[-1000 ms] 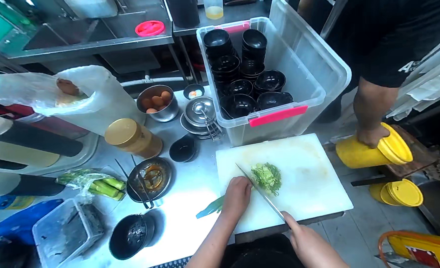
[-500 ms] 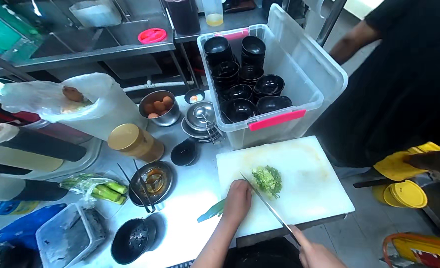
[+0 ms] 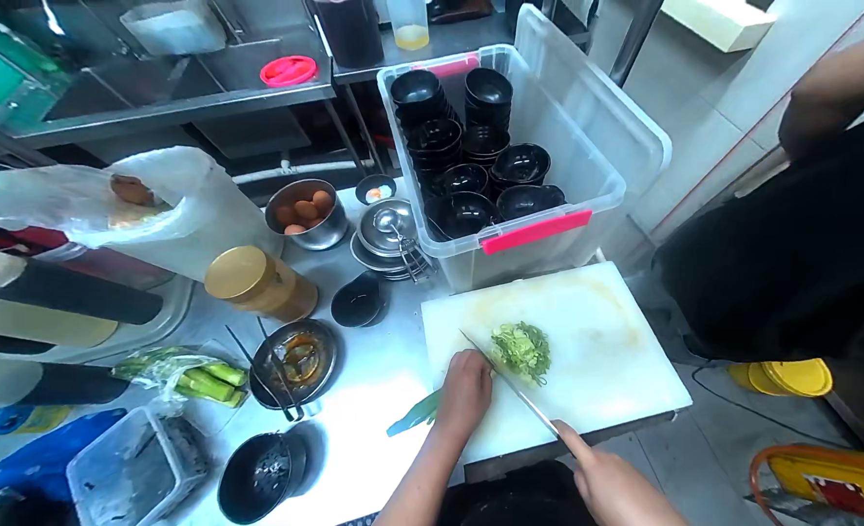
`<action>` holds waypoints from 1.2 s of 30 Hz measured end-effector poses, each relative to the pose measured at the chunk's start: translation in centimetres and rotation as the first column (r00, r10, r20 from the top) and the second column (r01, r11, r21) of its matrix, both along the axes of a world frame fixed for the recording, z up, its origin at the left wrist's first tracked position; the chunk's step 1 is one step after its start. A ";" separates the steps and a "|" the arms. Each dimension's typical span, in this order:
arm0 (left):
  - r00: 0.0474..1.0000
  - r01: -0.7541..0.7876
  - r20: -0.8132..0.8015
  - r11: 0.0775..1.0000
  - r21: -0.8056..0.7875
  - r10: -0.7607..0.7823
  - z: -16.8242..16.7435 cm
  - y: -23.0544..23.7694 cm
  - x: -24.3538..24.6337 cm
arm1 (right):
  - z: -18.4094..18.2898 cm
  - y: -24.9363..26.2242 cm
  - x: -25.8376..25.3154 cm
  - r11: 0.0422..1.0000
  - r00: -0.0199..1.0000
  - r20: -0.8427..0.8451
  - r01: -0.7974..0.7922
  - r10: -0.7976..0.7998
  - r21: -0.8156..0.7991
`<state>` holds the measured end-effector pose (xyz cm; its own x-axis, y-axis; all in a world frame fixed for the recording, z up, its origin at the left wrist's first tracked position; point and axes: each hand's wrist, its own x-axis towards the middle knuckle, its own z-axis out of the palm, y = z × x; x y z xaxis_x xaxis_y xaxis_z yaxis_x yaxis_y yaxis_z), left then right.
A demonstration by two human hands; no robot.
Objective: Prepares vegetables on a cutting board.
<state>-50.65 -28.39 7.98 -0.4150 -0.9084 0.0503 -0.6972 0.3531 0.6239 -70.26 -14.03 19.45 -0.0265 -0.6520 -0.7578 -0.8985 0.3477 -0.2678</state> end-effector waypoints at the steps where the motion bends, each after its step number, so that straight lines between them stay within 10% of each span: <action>1: 1.000 -0.002 -0.002 1.000 0.001 0.002 0.1 0.0 0.0 | 0.6 0.7 -0.1 1.000 1.000 0.015 0.000 0.000 -0.014; 36: 0.999 -0.019 -0.029 0.994 -0.108 0.016 -0.9 0.5 -0.1 | -1.5 -0.6 0.9 1.000 1.000 -0.001 0.023 -0.023 0.002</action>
